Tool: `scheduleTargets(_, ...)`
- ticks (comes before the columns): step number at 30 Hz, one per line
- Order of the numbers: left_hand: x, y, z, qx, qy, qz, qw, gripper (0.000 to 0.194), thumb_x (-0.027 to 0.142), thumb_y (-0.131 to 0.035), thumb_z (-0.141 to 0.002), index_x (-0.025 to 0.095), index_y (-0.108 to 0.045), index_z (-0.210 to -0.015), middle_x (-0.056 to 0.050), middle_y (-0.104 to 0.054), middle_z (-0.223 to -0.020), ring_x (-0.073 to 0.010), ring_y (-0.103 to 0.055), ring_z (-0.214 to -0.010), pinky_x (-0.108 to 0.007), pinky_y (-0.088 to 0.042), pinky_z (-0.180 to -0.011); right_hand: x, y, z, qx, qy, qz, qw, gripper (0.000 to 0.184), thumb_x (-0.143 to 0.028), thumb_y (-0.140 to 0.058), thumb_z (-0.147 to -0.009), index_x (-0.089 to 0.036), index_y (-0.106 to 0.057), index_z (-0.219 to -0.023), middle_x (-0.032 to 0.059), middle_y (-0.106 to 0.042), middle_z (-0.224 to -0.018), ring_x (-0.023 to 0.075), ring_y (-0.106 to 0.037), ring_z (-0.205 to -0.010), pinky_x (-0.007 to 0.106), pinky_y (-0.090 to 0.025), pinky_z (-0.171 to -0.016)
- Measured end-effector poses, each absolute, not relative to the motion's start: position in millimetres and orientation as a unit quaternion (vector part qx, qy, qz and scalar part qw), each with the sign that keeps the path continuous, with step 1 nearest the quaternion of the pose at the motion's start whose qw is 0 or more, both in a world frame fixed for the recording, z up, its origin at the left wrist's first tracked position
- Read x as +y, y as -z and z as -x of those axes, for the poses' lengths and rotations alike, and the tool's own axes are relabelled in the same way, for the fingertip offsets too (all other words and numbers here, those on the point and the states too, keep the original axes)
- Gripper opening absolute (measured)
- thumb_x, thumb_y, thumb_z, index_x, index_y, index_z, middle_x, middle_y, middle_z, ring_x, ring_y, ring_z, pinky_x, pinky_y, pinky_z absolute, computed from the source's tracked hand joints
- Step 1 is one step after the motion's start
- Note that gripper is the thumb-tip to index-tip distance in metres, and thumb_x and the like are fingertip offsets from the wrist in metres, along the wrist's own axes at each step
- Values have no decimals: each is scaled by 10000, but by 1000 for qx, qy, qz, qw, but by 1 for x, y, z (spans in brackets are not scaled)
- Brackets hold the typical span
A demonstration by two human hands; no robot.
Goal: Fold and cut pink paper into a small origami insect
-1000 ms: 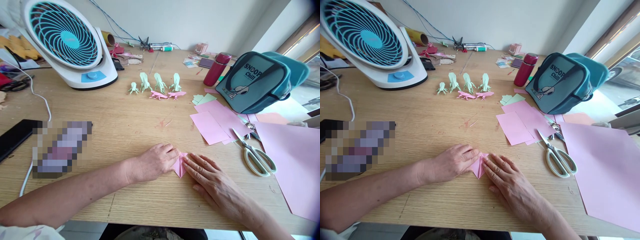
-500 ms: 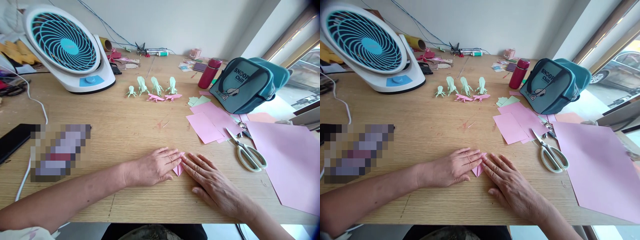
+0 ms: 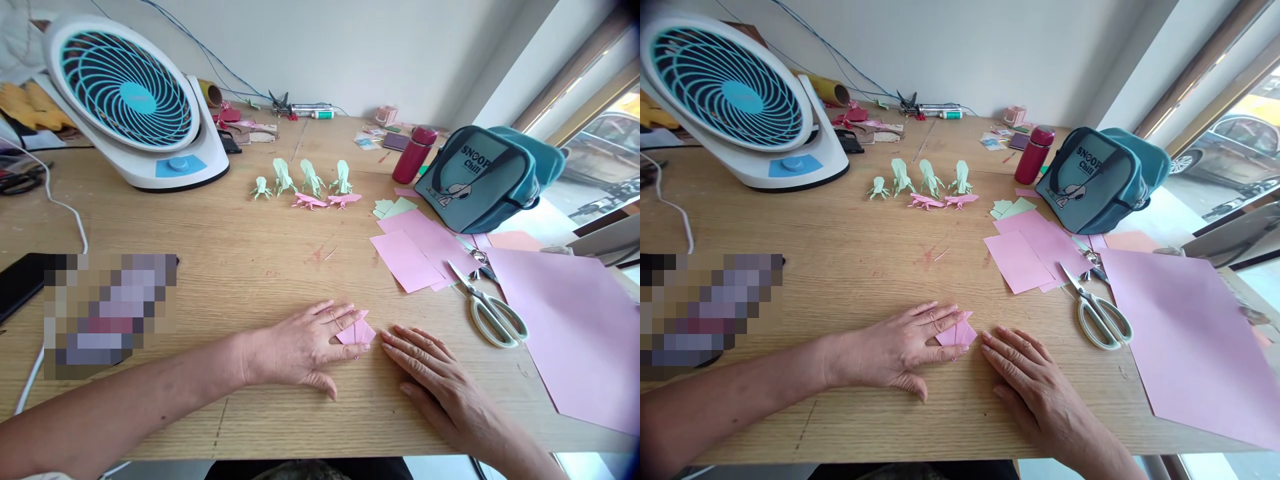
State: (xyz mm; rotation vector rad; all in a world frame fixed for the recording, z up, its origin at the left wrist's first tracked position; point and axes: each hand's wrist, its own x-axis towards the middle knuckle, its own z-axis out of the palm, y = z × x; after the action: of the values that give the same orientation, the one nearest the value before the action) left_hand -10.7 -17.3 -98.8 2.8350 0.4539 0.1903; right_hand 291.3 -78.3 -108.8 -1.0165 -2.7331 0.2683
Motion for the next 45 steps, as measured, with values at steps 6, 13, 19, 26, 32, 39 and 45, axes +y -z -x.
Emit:
scheduleTargets(6, -17, 94, 11, 175, -29, -968, 178, 777, 654, -588, -818, 296, -407, -1484, -177, -175, -1622, -422, -163, -1478, -569, -225, -1164, -72, 105, -275, -916, -95, 375, 107, 554, -244, -446, -1002, -170, -304, -1533, 110, -386, -1557, 293, -327, -1438, 521, -393, -1120)
scheduleTargets(13, -19, 96, 12, 174, -33, -970, 164, 770, 659, -566, -829, 274, -416, -1479, -205, -183, -1612, -421, -170, -1476, -573, -223, -1162, -67, 103, -264, -915, -108, 375, 103, 530, -243, -466, -1003, -184, -345, -1515, 100, -410, -1543, 282, -325, -1434, 507, -372, -1136)
scheduleTargets(19, -22, 100, 11, 189, -89, -970, 127, 693, 513, -483, -956, 105, -346, -1499, -209, -340, -1555, -345, -289, -1454, -484, -279, -1161, -66, 105, -256, -901, -111, 392, 151, 464, -185, -459, -1000, -188, -425, -1463, 98, -497, -1475, 261, -425, -1358, 475, -413, -1099)
scheduleTargets(26, -19, 104, 10, 203, -143, -963, 101, 410, 240, -483, -986, 129, -489, -1381, -147, -489, -1479, -273, -416, -1393, -412, -354, -1125, -60, 99, -245, -878, -152, 406, 205, 390, -164, -464, -992, -214, -516, -1375, 106, -604, -1335, 248, -543, -1223, 456, -490, -1004)
scheduleTargets(32, -13, 111, 12, 194, -185, -949, 164, 200, 230, -500, -978, 152, -630, -1108, -150, -568, -1403, -268, -449, -1378, -410, -372, -1127, -45, 92, -236, -874, -186, 388, 226, 324, -168, -472, -991, -229, -587, -1288, 110, -638, -1233, 223, -613, -1107, 403, -550, -925)
scheduleTargets(39, -14, 102, 8, 334, -233, -894, 189, 124, 194, -513, -954, 167, -569, -1061, -94, -665, -1110, -224, -595, -1077, -394, -471, -967, -36, 96, -232, -907, -193, 321, 189, 273, -166, -479, -991, -190, -625, -1220, 127, -617, -1255, 237, -608, -1103, 422, -555, -935)
scheduleTargets(45, -17, 97, 5, 453, -175, -863, 142, 245, 341, -698, -829, 173, -582, -964, -76, -608, -990, -258, -547, -957, -421, -467, -850, -42, 102, -224, -898, -211, 316, 223, 292, -159, -482, -991, -190, -619, -1247, 128, -616, -1224, 233, -609, -1088, 410, -574, -915)
